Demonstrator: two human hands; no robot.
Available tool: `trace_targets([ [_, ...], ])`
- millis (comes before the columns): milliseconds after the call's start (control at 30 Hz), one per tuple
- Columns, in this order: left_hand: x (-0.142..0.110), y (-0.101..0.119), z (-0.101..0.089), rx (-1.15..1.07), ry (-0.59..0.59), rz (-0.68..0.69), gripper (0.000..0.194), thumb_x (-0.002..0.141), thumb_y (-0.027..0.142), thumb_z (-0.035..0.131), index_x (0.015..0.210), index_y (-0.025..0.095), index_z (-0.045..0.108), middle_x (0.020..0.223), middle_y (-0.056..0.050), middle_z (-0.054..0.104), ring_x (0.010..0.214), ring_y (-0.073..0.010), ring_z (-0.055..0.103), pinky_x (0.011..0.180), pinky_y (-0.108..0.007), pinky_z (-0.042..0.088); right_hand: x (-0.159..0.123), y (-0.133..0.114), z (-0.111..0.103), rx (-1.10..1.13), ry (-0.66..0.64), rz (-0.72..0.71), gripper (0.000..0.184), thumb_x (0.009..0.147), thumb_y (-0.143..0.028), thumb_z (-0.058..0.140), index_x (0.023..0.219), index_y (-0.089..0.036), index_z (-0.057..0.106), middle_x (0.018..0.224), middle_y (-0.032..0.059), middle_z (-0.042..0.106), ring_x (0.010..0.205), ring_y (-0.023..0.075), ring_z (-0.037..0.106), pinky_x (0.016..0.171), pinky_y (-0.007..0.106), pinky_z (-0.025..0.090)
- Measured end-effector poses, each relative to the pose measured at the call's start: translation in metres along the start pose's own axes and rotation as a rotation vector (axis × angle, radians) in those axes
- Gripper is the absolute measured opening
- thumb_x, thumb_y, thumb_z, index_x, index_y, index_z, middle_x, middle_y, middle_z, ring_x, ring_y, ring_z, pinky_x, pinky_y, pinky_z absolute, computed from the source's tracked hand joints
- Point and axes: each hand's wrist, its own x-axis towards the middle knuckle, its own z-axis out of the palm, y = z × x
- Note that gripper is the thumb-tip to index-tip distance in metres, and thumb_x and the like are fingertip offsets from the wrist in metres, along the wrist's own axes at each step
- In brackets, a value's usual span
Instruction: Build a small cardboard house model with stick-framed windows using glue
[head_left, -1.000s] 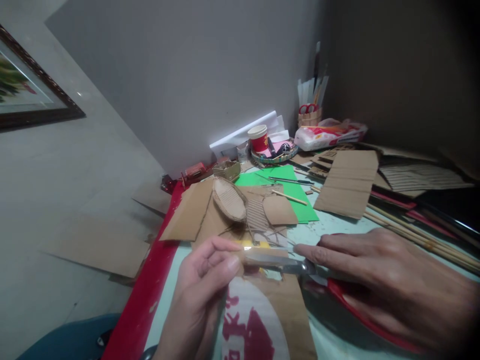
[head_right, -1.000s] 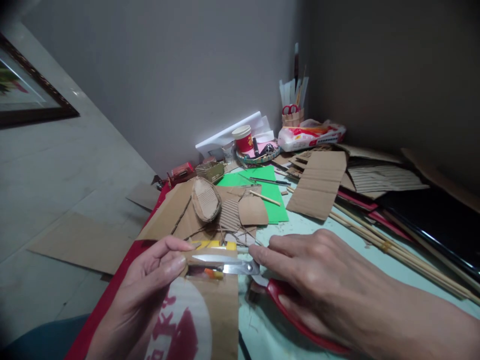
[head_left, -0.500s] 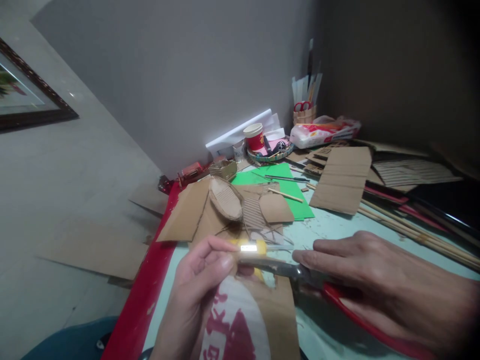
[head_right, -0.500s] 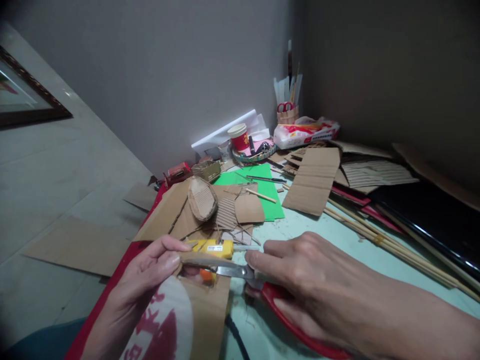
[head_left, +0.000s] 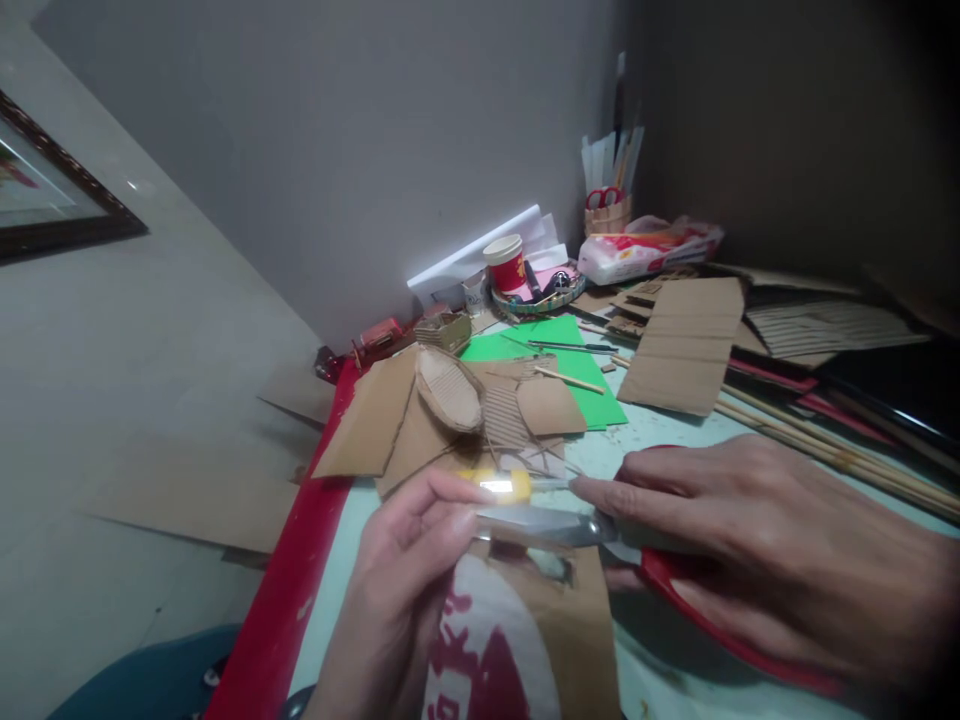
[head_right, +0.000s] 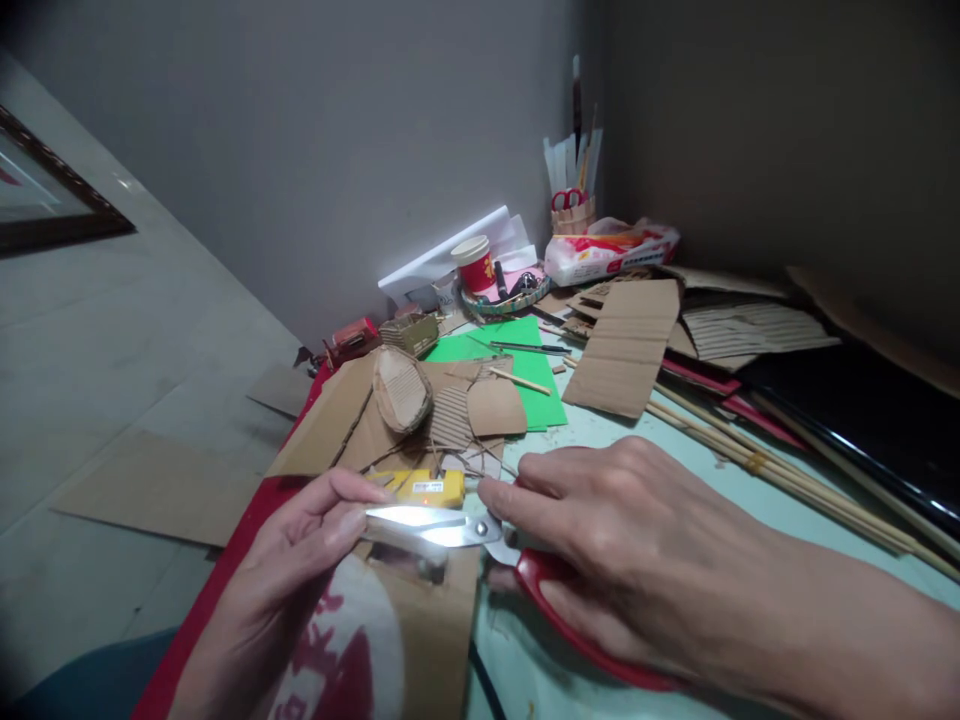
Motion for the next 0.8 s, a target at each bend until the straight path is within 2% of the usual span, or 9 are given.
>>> trace_targets([
  [167, -0.0031, 0.0005, 0.0037, 0.031, 0.093, 0.083, 0.010, 0.079, 0.025, 0.083, 0.082, 0.017, 0.078, 0.072, -0.007, 0.077, 0.064, -0.0146, 0.069, 0.066, -0.018, 0.052, -0.0013, 0.0014, -0.0025, -0.017, 0.000, -0.011, 0.017, 0.098, -0.016, 0.042, 0.107, -0.023, 0.053, 0.089, 0.0035, 0.066, 0.063, 0.0188, 0.058, 0.055, 0.034, 0.032],
  [267, -0.0029, -0.0002, 0.0042, 0.051, 0.086, 0.097, 0.006, 0.084, 0.024, 0.077, 0.084, 0.018, 0.078, 0.072, -0.005, 0.075, 0.063, -0.0133, 0.066, 0.069, -0.020, 0.053, -0.0005, 0.0024, -0.0029, -0.057, 0.024, -0.031, 0.025, 0.094, -0.011, 0.043, 0.114, -0.022, 0.053, 0.086, 0.0019, 0.064, 0.064, 0.0182, 0.057, 0.056, 0.034, 0.032],
  [367, -0.0016, -0.0026, 0.0035, 0.063, 0.073, 0.105, 0.005, 0.086, 0.022, 0.074, 0.085, 0.019, 0.078, 0.076, -0.006, 0.076, 0.068, -0.0144, 0.068, 0.074, -0.022, 0.055, 0.0011, 0.0016, -0.0021, -0.091, 0.057, -0.052, 0.021, 0.093, -0.008, 0.044, 0.106, -0.021, 0.053, 0.080, 0.0008, 0.062, 0.060, 0.0172, 0.053, 0.055, 0.034, 0.029],
  [467, -0.0005, -0.0043, 0.0032, 0.030, 0.072, 0.094, 0.004, 0.083, 0.021, 0.078, 0.082, 0.017, 0.079, 0.075, -0.006, 0.077, 0.066, -0.0141, 0.069, 0.068, -0.018, 0.053, 0.0023, -0.0006, -0.0016, -0.102, 0.085, -0.085, 0.018, 0.096, -0.007, 0.042, 0.099, -0.020, 0.053, 0.075, 0.0006, 0.060, 0.056, 0.0165, 0.052, 0.053, 0.034, 0.027],
  [633, 0.0003, -0.0024, 0.0037, 0.014, 0.041, 0.048, 0.005, 0.082, 0.022, 0.080, 0.081, 0.017, 0.079, 0.072, -0.004, 0.076, 0.064, -0.0135, 0.071, 0.064, -0.016, 0.052, 0.0024, -0.0047, -0.0024, -0.121, 0.089, -0.118, 0.019, 0.099, -0.006, 0.040, 0.096, -0.017, 0.055, 0.073, 0.0026, 0.061, 0.053, 0.0175, 0.053, 0.051, 0.035, 0.029],
  [800, 0.0030, -0.0002, -0.0011, 0.086, -0.005, 0.082, 0.009, 0.084, 0.024, 0.080, 0.080, 0.017, 0.079, 0.070, -0.001, 0.075, 0.062, -0.0107, 0.069, 0.062, -0.013, 0.049, 0.0024, -0.0066, -0.0027, -0.113, 0.051, -0.114, 0.027, 0.101, -0.007, 0.035, 0.085, -0.021, 0.052, 0.071, 0.0030, 0.061, 0.050, 0.0172, 0.051, 0.048, 0.034, 0.029],
])
